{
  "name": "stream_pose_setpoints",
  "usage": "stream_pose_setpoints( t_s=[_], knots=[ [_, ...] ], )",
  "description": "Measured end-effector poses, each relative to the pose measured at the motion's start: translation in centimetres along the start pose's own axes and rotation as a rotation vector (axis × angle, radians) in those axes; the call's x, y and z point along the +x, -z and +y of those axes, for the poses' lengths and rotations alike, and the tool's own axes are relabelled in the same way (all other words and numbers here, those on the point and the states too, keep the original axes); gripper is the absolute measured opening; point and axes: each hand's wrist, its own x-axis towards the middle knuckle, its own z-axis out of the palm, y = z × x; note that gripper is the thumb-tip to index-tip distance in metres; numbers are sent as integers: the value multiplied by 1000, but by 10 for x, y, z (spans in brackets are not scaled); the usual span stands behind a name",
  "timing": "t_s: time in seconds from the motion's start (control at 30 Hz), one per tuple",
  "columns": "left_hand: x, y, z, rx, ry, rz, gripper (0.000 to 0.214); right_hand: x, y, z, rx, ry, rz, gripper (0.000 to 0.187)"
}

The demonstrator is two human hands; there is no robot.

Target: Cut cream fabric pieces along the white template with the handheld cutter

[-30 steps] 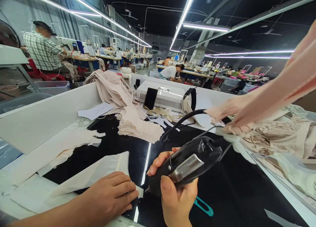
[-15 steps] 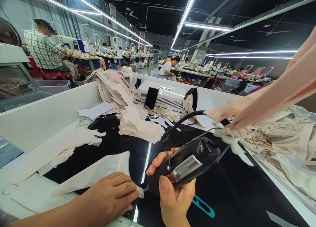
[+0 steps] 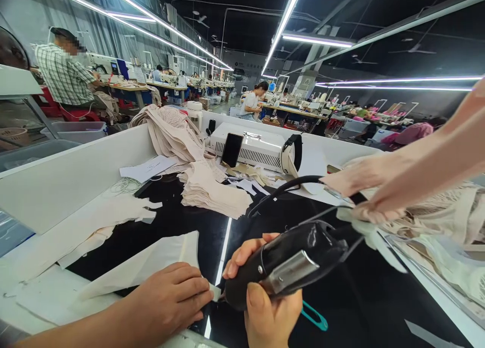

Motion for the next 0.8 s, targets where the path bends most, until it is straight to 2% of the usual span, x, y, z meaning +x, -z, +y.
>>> stream_pose_setpoints(
  t_s=[0.33, 0.43, 0.63, 0.8],
  knots=[
    [-2, -1, -3, 8, -1, -18, 21, -13, 7, 3, 28, -32, -5, 46],
    [-5, -3, -3, 7, 5, -1, 21, -10, 6, 3, 26, 18, 9, 41],
    [-5, -1, 1, -7, 1, -2, 20, -3, -2, 1, 3, 4, 14, 39],
    [-1, 2, 1, 7, 8, -12, 20, -8, 6, -3, -17, -36, -20, 41]
  ],
)
